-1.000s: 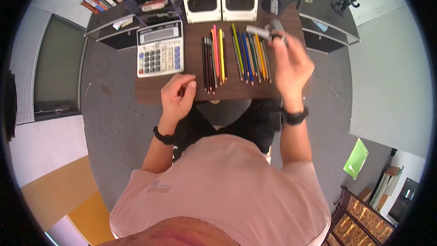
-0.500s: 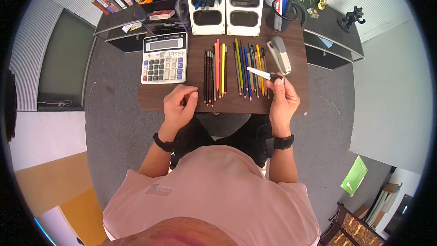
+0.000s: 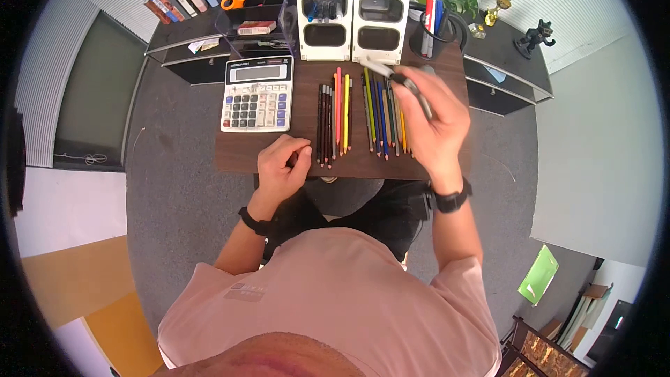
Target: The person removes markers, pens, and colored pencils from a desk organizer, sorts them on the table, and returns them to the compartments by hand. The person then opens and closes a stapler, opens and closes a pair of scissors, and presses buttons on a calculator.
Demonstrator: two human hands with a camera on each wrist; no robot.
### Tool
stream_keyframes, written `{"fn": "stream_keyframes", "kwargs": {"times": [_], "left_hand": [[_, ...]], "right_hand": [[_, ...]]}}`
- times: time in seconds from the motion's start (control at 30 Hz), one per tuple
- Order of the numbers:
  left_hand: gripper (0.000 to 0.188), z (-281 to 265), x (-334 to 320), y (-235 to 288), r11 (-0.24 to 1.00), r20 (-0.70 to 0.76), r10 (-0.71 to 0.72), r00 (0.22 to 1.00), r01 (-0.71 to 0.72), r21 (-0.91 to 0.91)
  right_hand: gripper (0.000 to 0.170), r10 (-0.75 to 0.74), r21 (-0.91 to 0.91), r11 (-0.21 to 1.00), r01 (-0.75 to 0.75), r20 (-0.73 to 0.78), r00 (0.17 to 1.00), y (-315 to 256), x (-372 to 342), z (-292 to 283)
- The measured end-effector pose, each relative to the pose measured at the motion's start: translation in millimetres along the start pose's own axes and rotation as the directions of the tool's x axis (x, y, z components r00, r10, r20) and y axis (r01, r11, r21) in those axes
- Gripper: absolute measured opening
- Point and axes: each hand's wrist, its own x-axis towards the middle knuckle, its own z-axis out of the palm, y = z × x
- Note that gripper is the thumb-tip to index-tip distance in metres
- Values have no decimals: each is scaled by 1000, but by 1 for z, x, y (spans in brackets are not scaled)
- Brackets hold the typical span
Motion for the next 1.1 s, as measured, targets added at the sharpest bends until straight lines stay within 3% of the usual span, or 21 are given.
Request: {"fn": "stream_keyframes", "kwargs": {"times": [0.07,0.17,0.37,0.5,0.57,0.63,0.73,0.9,1.1], "left_hand": [[9,0,0,0,1000,-6,5,1000,-5,-8],[9,0,0,1,1000,-16,12,1000,-13,-13],[12,-4,-2,-1,999,-10,36,999,-37,-20],[12,-5,-2,-3,997,-14,67,998,-68,-23],[12,-6,0,-2,997,-14,72,997,-72,-23],[12,-6,0,-2,997,-13,80,997,-80,-17],[12,-6,-2,-2,997,-24,76,997,-76,-10],[11,-6,0,0,997,-13,78,997,-78,-1],[9,-4,0,0,995,-6,93,996,-93,23]], "right_hand": [[27,-281,-195,935,295,99,955,-17,32,15],[27,-374,-156,905,396,157,914,-14,72,44],[25,-342,-123,923,364,168,925,20,112,95],[27,-412,-290,847,446,175,894,43,122,114],[30,-395,-325,838,438,192,898,47,124,117],[35,-206,-286,921,263,216,955,41,120,113],[38,-288,-267,908,324,163,944,32,108,99],[37,-264,-241,930,277,84,961,23,70,56],[27,-72,-246,968,55,-61,996,28,-16,6]]}}
